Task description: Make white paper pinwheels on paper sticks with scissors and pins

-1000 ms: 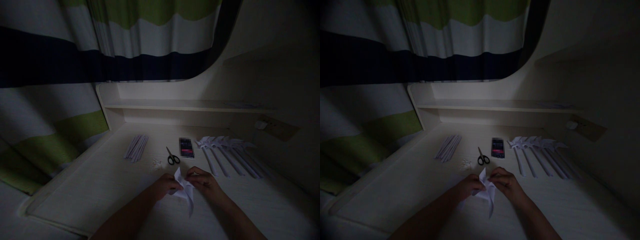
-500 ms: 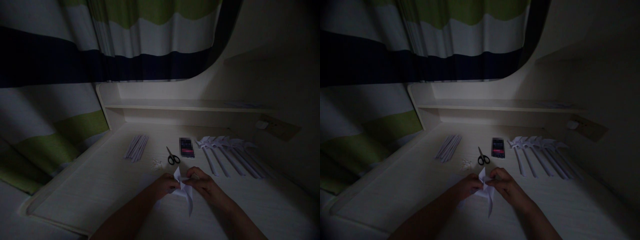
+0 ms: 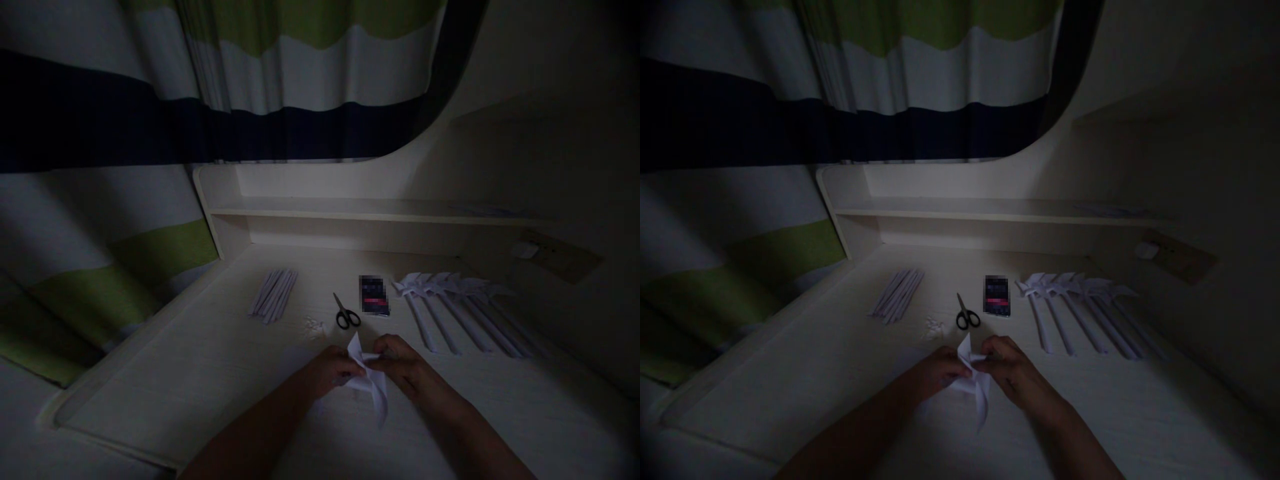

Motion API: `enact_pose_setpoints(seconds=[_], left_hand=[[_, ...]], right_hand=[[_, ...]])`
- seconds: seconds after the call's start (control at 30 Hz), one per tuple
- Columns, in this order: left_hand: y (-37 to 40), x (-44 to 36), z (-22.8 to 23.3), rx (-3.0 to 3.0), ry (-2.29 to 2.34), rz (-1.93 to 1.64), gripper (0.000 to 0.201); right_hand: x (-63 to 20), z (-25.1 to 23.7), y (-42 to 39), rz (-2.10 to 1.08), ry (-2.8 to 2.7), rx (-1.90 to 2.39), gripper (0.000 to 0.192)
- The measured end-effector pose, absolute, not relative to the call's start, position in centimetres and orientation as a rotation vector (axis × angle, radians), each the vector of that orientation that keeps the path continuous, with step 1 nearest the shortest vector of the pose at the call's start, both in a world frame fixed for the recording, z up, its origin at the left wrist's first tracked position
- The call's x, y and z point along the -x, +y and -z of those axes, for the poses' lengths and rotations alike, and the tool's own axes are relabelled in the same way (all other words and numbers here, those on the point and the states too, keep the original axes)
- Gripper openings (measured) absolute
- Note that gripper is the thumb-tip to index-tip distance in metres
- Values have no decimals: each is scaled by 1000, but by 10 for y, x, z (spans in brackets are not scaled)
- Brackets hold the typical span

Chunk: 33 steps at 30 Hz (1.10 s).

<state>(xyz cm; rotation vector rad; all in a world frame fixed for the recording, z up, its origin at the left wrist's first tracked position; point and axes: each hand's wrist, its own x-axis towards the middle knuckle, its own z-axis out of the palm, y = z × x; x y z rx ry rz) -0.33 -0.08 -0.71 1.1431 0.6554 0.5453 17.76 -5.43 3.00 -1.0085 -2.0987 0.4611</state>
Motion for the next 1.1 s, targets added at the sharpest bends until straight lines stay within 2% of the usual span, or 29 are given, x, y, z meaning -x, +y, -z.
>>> enact_pose_setpoints(seconds=[0.37,0.67,1.1], left_hand=[[-4,-2,-5,-1027,689,-532,9],[-6,0,-10,-1045,660,-542,7],[2,1,13,-1206,752,-549,16]], right_hand=[[-180,-33,-55,-299,-2303,1069,30],[-179,-32,-56,-334,-2246,1102,30],[-182,-32,-50,95,-2280,822,30]])
